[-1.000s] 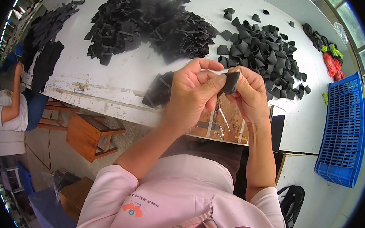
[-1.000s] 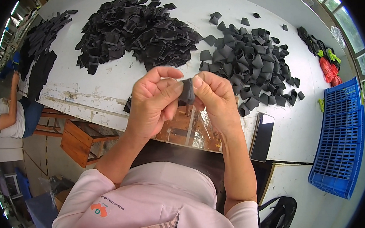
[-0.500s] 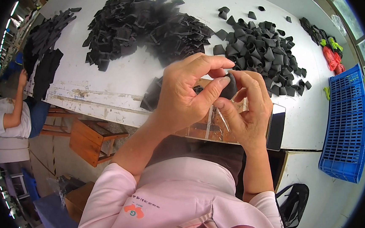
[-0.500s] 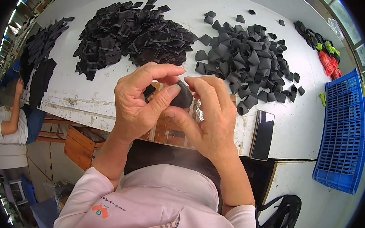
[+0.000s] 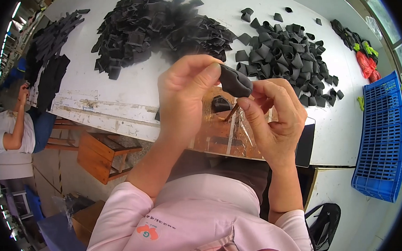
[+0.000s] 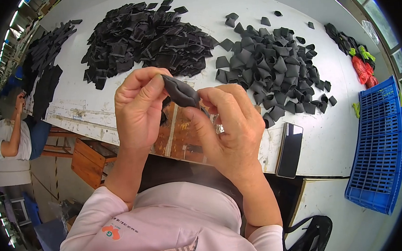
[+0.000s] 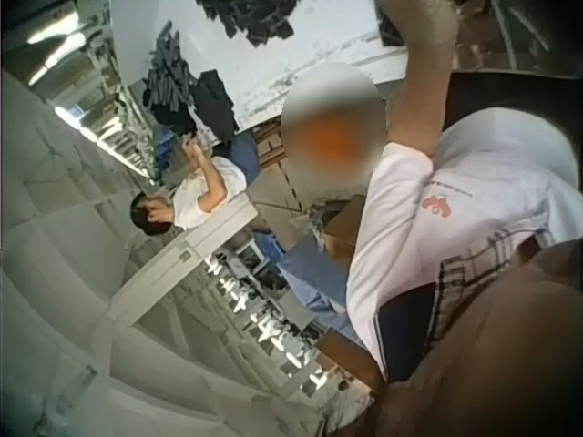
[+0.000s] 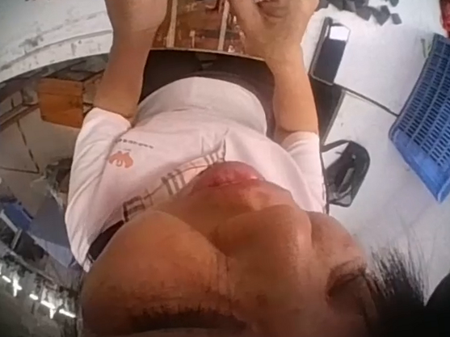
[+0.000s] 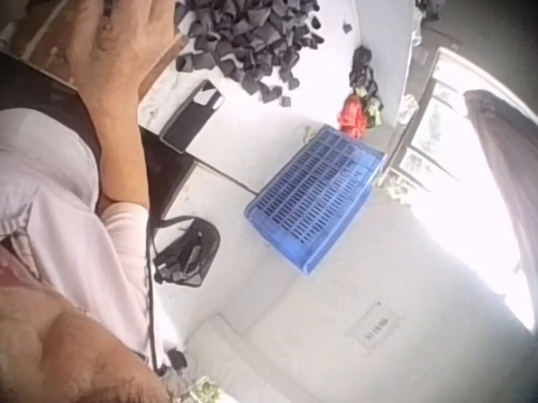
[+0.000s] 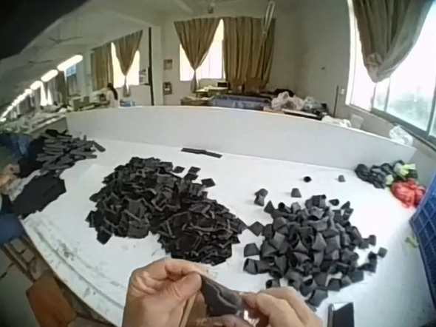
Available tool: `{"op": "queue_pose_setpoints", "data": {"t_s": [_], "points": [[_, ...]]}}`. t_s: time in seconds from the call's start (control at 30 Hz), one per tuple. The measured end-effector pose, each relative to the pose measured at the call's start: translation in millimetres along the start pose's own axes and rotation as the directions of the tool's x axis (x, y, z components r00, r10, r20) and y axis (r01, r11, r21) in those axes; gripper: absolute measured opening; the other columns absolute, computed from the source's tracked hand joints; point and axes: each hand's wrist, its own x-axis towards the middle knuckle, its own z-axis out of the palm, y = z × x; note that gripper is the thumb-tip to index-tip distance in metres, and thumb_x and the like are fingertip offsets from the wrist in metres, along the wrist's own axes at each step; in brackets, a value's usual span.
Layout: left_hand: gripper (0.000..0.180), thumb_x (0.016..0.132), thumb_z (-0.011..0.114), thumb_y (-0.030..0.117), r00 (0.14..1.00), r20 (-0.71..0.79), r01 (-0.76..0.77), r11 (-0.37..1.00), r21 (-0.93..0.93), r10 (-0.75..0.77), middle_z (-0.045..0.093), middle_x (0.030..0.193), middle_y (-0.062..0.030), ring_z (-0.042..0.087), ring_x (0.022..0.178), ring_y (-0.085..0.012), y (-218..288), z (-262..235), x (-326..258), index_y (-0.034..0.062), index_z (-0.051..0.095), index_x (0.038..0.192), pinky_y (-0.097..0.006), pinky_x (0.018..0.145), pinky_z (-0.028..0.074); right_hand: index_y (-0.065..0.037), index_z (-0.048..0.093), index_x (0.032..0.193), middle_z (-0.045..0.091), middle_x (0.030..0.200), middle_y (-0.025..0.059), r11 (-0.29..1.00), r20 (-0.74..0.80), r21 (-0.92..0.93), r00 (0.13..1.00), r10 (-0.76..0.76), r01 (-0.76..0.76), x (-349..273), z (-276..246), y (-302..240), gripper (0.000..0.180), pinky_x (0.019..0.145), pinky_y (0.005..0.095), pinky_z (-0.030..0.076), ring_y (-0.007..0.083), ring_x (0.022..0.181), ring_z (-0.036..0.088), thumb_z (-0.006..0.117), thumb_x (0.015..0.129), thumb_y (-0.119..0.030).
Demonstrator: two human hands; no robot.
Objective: Assembling or trimming small black plastic components manually at a factory workbench using a small applicator tool.
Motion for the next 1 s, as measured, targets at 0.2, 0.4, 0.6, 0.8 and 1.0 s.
{"op": "queue_pose_setpoints", "data": {"t_s": [0.2,0.4,0.6,0.8,1.0], "points": [[0.010,0.083,0.053,0.003,0.998,0.050,0.028,0.998,-0.064,-0.025,0.059,0.088,-0.0086,0.056,0.078,-0.0118,-1.2,-2.8,-6.6,-0.0014,0.058,0.090,-0.024,0.073,0.045,0.000,0.057,0.078,0.052,0.067,0.0082,0.993,-0.014,-0.100,0.998,-0.062,0.060,1.3,-1.1,0.8,0.010,0.045,0.0264,0.038,0.0176,0.052,0.049,0.063,0.070,0.001],[0.010,0.082,0.053,0.002,0.997,0.060,0.047,0.997,0.057,-0.050,0.059,0.088,-0.0082,0.054,0.078,-0.0099,-4.9,-8.7,-14.4,-0.0026,0.058,0.089,-0.022,0.074,0.042,0.001,0.057,0.076,0.051,0.065,0.0083,0.983,0.014,-0.132,0.992,-0.126,0.126,-5.5,2.7,11.7,0.009,0.044,0.0284,0.036,0.0195,0.053,0.048,0.062,0.069,0.004],[0.011,0.079,0.056,0.000,0.982,0.160,-0.126,0.974,0.189,0.097,0.058,0.088,-0.0075,0.054,0.078,-0.0103,1.5,5.8,-6.2,-0.0032,0.059,0.089,-0.023,0.074,0.042,0.001,0.057,0.077,0.050,0.065,0.0086,0.967,0.031,-0.206,0.988,-0.149,0.152,-6.2,-1.5,8.0,0.008,0.044,0.0284,0.036,0.0195,0.052,0.048,0.061,0.070,0.002],[0.009,0.076,0.060,-0.001,0.922,0.358,-0.313,0.830,0.462,0.149,0.058,0.082,-0.0074,0.054,0.074,-0.0110,12.4,9.1,2.7,-0.0016,0.061,0.085,-0.023,0.065,0.044,0.002,0.055,0.078,0.051,0.066,0.0065,0.977,0.114,0.171,0.987,0.112,-0.131,-1.3,-5.3,6.3,0.010,0.045,0.0237,0.037,0.0121,0.051,0.048,0.062,0.073,-0.003],[0.004,0.075,0.060,-0.002,0.855,0.460,-0.496,0.631,0.597,0.238,0.058,0.076,-0.0056,0.054,0.066,-0.0096,11.5,7.3,7.4,-0.0009,0.062,0.079,-0.022,0.057,0.043,0.001,0.058,0.075,0.052,0.064,0.0058,0.986,0.125,0.109,0.986,0.114,-0.127,0.2,-3.0,12.9,0.009,0.044,0.0226,0.037,0.0110,0.050,0.048,0.064,0.072,-0.003]]}}
